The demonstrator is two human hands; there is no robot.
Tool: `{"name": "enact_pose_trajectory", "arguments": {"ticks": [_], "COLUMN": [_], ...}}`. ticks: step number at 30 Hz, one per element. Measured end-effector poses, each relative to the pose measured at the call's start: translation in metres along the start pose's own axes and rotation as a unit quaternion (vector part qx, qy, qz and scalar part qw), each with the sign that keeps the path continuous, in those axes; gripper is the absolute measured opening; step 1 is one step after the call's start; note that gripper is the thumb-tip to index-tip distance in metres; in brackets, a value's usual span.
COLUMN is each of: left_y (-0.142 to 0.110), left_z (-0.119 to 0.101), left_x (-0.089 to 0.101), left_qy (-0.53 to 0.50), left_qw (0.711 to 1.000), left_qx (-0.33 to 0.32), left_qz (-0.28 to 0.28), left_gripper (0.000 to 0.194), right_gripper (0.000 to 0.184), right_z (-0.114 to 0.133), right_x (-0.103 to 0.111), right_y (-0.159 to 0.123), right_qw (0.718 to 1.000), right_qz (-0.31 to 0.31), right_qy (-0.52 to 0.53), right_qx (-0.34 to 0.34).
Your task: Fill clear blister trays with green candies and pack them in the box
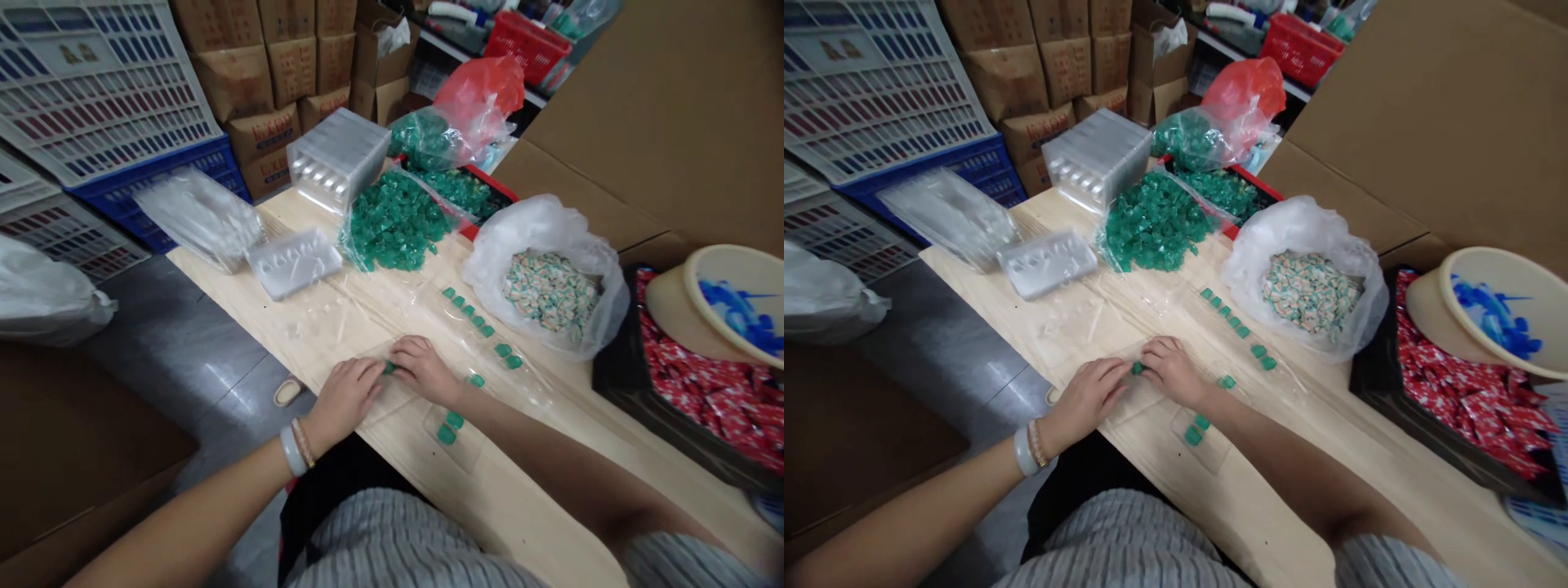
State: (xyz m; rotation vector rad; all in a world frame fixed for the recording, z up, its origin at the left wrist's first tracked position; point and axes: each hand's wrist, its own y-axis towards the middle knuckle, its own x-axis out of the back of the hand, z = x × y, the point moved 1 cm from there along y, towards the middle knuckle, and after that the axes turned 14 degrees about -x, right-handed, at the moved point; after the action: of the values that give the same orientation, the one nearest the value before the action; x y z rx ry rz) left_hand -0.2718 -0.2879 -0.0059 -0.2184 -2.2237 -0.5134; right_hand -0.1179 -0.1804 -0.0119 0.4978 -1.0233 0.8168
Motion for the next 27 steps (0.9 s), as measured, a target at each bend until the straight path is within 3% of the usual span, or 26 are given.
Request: {"name": "enact_pose_trajectory", "arguments": {"ticks": [6,13,20,24,27], "left_y": [0.03,0.045,0.045,0.054,0.097], "left_z": [0.003,0.009,0.001,0.011,0.042], "left_x": [-0.01,-0.002,0.003,0.029,0.065], "left_qy": [-0.046,-0.145,-0.122,-0.159,-0.075], "left_qw": [0.997,0.98,0.986,0.983,0.989], "left_qx": [0.055,0.139,0.105,0.085,0.102], "left_qz": [-0.002,0.005,0.041,0.015,-0.073], "left_gripper": [0.018,0.015,0.019,0.019,0.024], "right_gripper": [0.015,0.025,0.029,0.041,0.026], "right_z": [-0.003,-0.006,-0.005,-0.008,-0.015], "right_x": [-0.004,-0.003,-0.002,0.018,0.04], "right_y": [-0.004,-0.003,-0.003,-0.003,0.033], "right_qw": [0.998,0.988,0.99,0.993,0.992], "right_qz": [-0.019,-0.041,-0.015,-0.021,-0.099], "right_qy": [0.052,0.133,0.122,0.108,0.072], "right_qx": [-0.022,-0.065,-0.072,-0.033,-0.018]}}
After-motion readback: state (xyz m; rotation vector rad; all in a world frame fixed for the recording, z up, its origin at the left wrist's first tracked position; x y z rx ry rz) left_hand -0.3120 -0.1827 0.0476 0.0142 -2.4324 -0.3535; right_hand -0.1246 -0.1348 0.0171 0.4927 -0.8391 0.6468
